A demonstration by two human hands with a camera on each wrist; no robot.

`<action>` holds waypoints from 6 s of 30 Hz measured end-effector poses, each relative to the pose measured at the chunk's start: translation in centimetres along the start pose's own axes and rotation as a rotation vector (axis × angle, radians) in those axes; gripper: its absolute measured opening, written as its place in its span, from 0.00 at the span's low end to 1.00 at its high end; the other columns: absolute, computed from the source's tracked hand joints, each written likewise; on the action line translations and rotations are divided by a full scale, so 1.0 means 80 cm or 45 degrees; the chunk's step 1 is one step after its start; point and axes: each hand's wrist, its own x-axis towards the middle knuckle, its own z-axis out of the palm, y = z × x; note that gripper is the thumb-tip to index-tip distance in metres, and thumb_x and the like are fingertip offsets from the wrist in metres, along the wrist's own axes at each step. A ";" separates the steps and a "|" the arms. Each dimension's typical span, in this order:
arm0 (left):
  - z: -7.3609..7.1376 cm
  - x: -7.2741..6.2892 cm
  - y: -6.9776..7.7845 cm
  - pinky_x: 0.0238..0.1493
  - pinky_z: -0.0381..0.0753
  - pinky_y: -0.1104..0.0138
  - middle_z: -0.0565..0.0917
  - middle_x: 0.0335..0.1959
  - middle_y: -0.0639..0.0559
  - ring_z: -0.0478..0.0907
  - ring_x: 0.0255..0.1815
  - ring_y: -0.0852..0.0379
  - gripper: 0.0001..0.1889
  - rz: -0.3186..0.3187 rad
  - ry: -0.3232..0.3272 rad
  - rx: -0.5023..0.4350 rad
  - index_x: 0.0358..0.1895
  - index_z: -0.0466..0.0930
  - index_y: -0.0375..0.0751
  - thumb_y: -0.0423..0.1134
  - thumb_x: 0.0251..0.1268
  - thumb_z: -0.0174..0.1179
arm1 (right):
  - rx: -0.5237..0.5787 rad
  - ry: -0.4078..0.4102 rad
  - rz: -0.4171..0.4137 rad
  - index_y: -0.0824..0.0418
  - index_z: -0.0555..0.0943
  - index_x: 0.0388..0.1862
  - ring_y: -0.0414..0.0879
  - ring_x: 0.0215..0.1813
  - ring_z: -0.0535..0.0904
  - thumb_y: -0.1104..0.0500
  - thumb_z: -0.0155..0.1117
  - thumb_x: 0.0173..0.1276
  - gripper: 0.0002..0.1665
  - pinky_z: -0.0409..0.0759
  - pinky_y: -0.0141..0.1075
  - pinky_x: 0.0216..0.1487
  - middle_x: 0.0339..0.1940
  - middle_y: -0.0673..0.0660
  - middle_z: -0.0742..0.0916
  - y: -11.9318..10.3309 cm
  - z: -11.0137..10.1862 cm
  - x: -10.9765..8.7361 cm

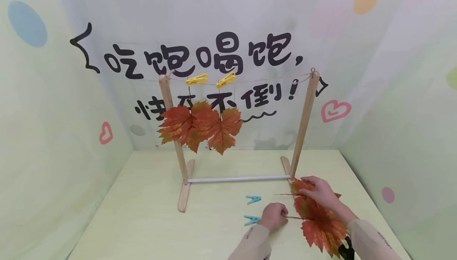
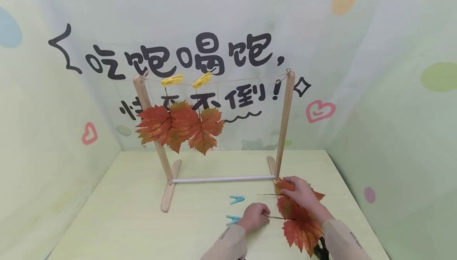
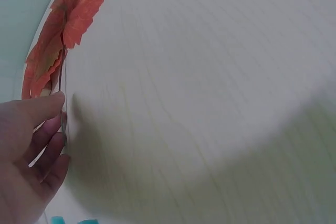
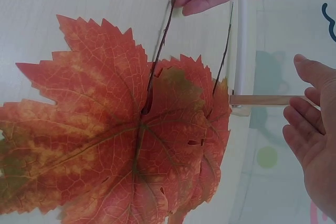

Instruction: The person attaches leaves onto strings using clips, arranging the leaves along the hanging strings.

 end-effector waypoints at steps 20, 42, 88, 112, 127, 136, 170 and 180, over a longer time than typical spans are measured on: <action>-0.016 -0.005 -0.016 0.24 0.69 0.79 0.80 0.17 0.57 0.68 0.19 0.73 0.04 0.038 0.053 -0.341 0.22 0.83 0.39 0.34 0.51 0.65 | -0.067 -0.022 0.047 0.68 0.75 0.53 0.60 0.48 0.75 0.57 0.65 0.58 0.26 0.76 0.52 0.47 0.49 0.67 0.80 -0.007 -0.013 0.003; -0.062 0.019 0.026 0.30 0.81 0.70 0.83 0.29 0.35 0.83 0.31 0.48 0.06 -0.059 0.273 -1.154 0.32 0.76 0.24 0.27 0.57 0.59 | -0.144 0.051 -0.129 0.71 0.75 0.51 0.62 0.49 0.75 0.62 0.66 0.57 0.23 0.74 0.56 0.48 0.47 0.68 0.81 -0.016 -0.033 0.007; -0.285 -0.031 -0.008 0.34 0.81 0.67 0.82 0.30 0.40 0.80 0.31 0.48 0.05 0.221 0.666 -0.619 0.34 0.78 0.28 0.27 0.54 0.61 | -0.050 -0.063 -0.304 0.68 0.78 0.47 0.51 0.42 0.77 0.58 0.68 0.55 0.22 0.77 0.48 0.42 0.42 0.59 0.84 -0.058 0.026 0.038; -0.315 -0.059 -0.061 0.33 0.80 0.71 0.84 0.30 0.50 0.80 0.29 0.57 0.04 0.216 0.694 -0.461 0.34 0.83 0.39 0.33 0.55 0.62 | 0.106 -0.399 -0.384 0.71 0.77 0.47 0.56 0.45 0.78 0.56 0.69 0.54 0.25 0.76 0.48 0.47 0.43 0.63 0.83 -0.071 0.150 0.012; -0.323 -0.078 -0.083 0.32 0.80 0.73 0.84 0.32 0.47 0.79 0.29 0.58 0.06 0.126 0.690 -0.490 0.35 0.84 0.37 0.32 0.53 0.63 | 0.039 -0.483 -0.374 0.67 0.80 0.44 0.41 0.43 0.79 0.54 0.72 0.48 0.26 0.77 0.34 0.45 0.41 0.55 0.85 -0.066 0.199 0.004; -0.333 -0.100 -0.059 0.32 0.78 0.75 0.83 0.31 0.41 0.79 0.30 0.48 0.06 0.049 0.653 -0.466 0.36 0.82 0.31 0.27 0.55 0.61 | -0.043 -0.406 -0.441 0.66 0.81 0.41 0.46 0.45 0.79 0.54 0.74 0.46 0.24 0.76 0.38 0.49 0.39 0.54 0.86 -0.066 0.210 0.005; -0.310 -0.077 -0.069 0.31 0.80 0.71 0.84 0.29 0.47 0.81 0.27 0.58 0.05 0.095 0.631 -0.489 0.33 0.84 0.38 0.32 0.52 0.63 | 0.089 -0.284 -0.429 0.66 0.80 0.34 0.42 0.35 0.78 0.63 0.71 0.49 0.13 0.79 0.41 0.40 0.31 0.53 0.84 -0.081 0.142 0.016; -0.320 -0.085 -0.019 0.34 0.81 0.70 0.84 0.31 0.42 0.81 0.30 0.50 0.05 0.142 0.635 -0.502 0.34 0.83 0.32 0.28 0.53 0.62 | 0.049 -0.185 -0.535 0.62 0.80 0.36 0.43 0.37 0.79 0.62 0.71 0.50 0.13 0.80 0.42 0.41 0.33 0.52 0.84 -0.094 0.084 0.022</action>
